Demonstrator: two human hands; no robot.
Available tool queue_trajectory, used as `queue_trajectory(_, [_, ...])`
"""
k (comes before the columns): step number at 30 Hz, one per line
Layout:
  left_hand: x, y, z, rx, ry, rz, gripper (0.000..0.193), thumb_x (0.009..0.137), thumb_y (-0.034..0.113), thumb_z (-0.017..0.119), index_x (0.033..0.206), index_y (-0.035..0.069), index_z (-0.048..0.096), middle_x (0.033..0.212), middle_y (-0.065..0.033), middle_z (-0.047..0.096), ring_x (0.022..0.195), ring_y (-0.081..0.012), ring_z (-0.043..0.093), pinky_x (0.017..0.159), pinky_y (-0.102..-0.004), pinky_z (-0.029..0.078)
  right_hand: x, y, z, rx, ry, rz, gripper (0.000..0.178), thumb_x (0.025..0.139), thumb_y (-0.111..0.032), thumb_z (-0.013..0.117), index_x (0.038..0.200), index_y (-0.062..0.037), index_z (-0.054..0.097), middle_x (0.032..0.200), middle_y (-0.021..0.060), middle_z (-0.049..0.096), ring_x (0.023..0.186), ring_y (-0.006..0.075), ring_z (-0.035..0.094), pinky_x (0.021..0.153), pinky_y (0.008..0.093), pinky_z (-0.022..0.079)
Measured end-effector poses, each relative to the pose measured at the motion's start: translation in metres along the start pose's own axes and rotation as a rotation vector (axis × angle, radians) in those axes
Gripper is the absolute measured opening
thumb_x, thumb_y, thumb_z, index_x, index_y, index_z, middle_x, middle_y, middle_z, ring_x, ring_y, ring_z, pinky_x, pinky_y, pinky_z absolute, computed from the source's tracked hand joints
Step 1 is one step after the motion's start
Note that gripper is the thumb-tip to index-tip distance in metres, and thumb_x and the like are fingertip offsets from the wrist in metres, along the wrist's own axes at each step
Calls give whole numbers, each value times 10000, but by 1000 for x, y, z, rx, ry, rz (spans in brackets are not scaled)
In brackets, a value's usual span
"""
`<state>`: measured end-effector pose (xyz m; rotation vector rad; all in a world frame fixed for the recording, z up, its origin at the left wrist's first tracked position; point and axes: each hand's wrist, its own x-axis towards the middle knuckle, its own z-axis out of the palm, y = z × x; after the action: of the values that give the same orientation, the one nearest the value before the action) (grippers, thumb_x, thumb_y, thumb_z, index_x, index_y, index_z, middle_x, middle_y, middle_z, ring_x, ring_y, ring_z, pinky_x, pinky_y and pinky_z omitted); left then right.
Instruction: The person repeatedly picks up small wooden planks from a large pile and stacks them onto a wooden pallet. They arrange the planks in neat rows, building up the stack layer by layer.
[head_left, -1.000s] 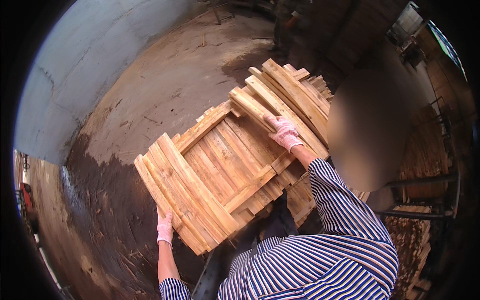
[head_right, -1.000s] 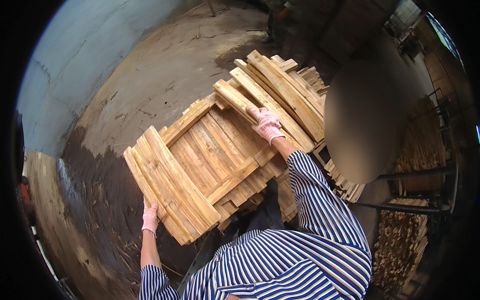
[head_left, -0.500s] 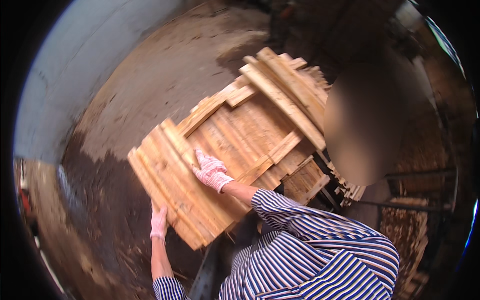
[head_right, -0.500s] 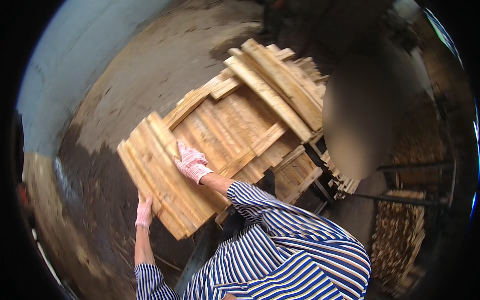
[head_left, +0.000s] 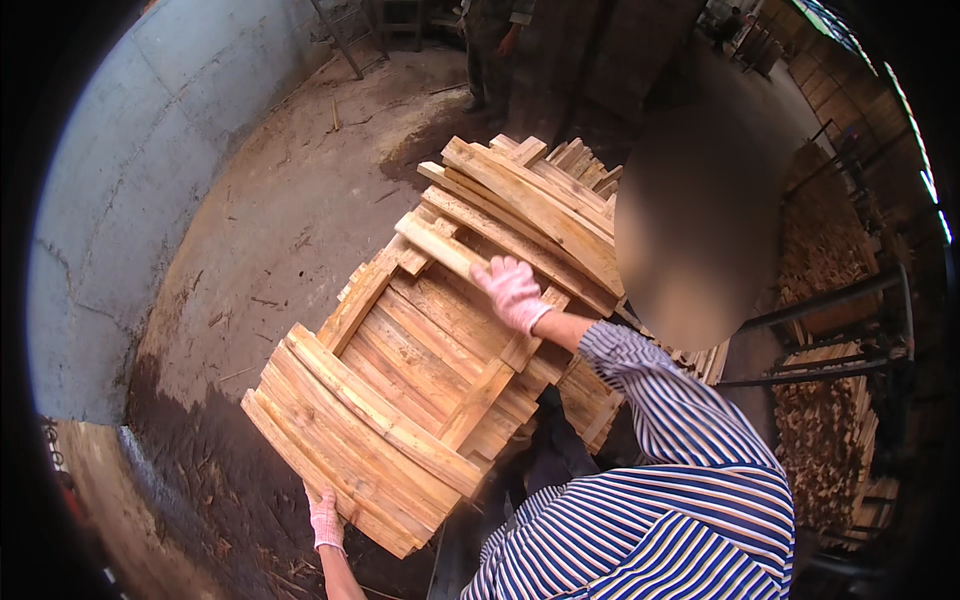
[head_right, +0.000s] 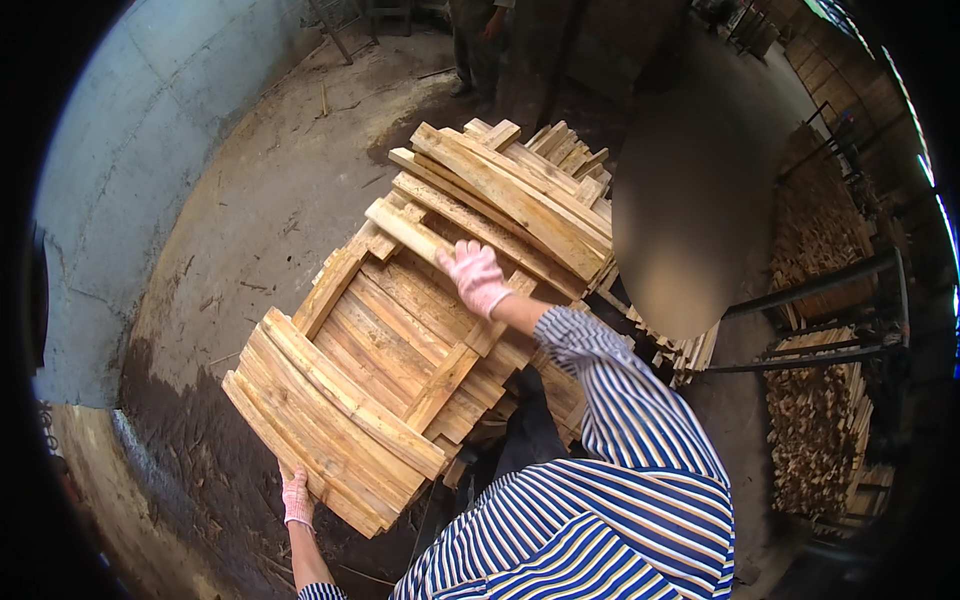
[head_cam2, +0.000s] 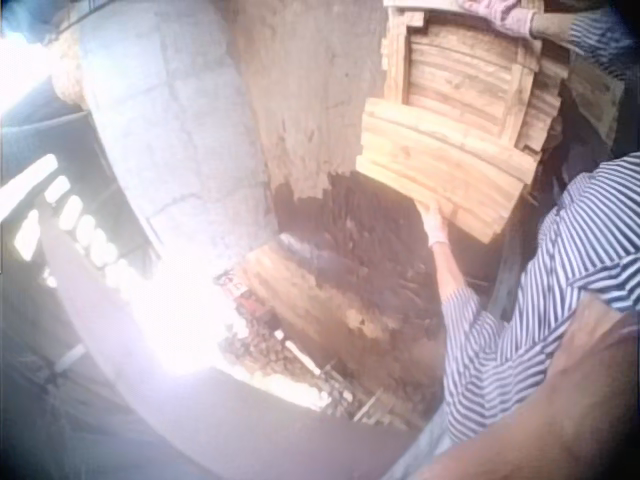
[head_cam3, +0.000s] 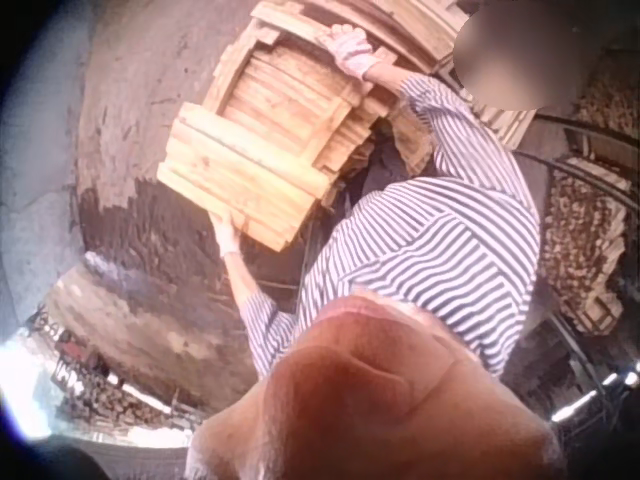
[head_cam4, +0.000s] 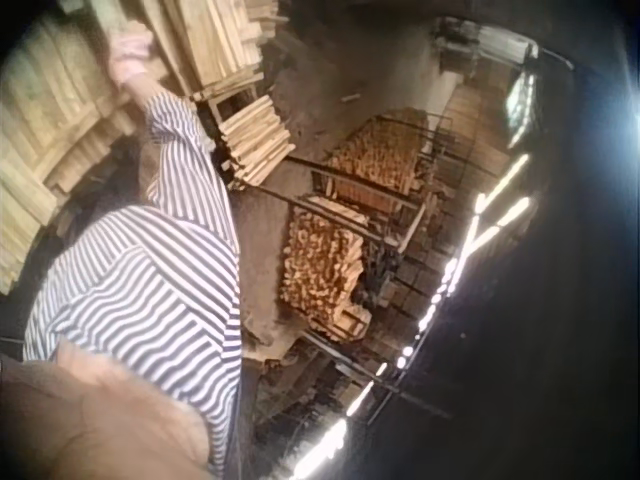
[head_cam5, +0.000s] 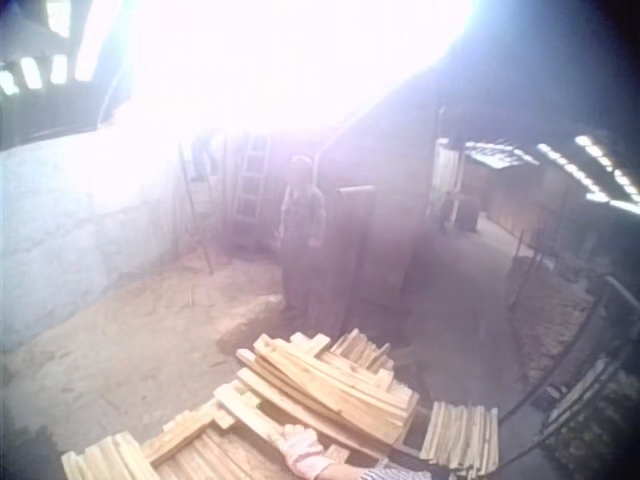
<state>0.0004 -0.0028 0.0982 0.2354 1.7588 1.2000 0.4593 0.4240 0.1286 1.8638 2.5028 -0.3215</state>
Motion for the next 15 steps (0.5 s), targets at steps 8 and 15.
queue_trajectory(8, [-12,10,4,-16,61,-41,751,980,176,648,1602,235,232,1359,-130,552,1132,-295,603,912,-462,548,10,4,-77,436,-85,434,735,971,-699,416,1290,-50,549,1093,217,596,842,243,577,643,383,517])
queue_trajectory(15, [-8,6,-11,-45,53,-10,750,971,137,642,1593,247,238,1330,-127,561,1110,-297,614,872,-476,580,55,76,-116,-14,60,32,716,899,-202,670,1544,-295,372,1326,194,540,1221,390,544,992,485,474])
